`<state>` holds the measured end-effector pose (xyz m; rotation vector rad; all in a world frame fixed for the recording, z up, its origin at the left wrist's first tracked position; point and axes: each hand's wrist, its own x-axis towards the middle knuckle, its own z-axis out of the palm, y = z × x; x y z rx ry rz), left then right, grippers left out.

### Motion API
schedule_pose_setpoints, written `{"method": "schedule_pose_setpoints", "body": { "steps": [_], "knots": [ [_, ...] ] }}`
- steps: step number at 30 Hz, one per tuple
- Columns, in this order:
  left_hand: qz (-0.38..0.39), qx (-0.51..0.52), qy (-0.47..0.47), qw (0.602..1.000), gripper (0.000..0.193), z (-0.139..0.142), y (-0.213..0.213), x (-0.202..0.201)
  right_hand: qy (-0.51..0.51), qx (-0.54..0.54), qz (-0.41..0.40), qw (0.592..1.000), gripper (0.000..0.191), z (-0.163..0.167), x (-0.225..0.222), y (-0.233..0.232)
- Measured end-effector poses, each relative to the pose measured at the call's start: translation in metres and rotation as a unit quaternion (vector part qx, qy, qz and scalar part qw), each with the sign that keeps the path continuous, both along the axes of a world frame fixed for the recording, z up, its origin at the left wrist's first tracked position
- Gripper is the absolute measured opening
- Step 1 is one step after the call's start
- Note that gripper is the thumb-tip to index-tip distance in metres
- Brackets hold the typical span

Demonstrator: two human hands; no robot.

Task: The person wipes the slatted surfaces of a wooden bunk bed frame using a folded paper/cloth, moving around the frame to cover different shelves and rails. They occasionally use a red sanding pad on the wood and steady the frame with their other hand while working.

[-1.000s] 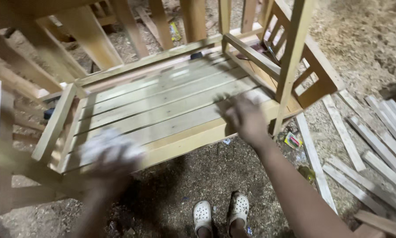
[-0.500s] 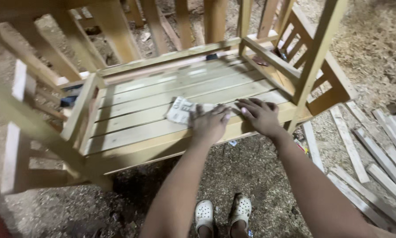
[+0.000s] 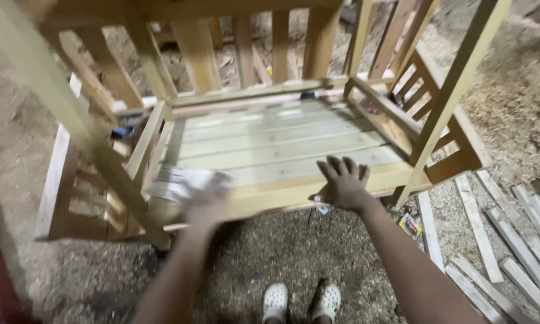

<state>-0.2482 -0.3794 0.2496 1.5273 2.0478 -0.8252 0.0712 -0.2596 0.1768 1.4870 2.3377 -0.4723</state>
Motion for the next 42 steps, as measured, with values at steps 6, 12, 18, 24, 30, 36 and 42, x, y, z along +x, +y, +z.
{"method": "schedule_pose_setpoints", "body": {
  "steps": [6, 12, 18, 24, 30, 36, 42],
  "knots": [
    [-0.009, 0.162, -0.193, 0.968, 0.051, -0.022, 0.053, 0.134, 0.024, -0.012, -0.029, 0.999, 0.101, 0.010, -0.004, 0.000],
    [0.003, 0.142, -0.216, 0.966, 0.053, 0.000, 0.022, 0.056, 0.033, -0.006, -0.025, 0.999, 0.099, 0.003, 0.001, 0.000],
    [0.150, 0.020, -0.038, 0.988, 0.057, -0.007, -0.017, -0.077, 0.010, -0.027, -0.027, 0.999, 0.095, 0.006, -0.003, 0.002],
    [0.044, 0.053, 0.021, 0.997, 0.058, -0.047, -0.014, -0.082, -0.006, -0.086, -0.034, 0.996, 0.090, 0.020, -0.005, 0.006],
    [0.149, 0.050, -0.001, 0.988, 0.061, -0.040, -0.012, -0.083, -0.007, -0.102, -0.046, 0.994, 0.088, 0.031, -0.007, 0.003],
    [0.141, 0.039, -0.013, 0.989, 0.065, -0.023, -0.012, -0.073, -0.006, -0.099, -0.043, 0.994, 0.086, 0.030, -0.008, 0.003],
    [0.161, 0.039, -0.006, 0.986, 0.063, -0.017, -0.012, -0.071, -0.007, -0.087, -0.035, 0.996, 0.086, 0.022, -0.006, 0.005]
  ]
}}
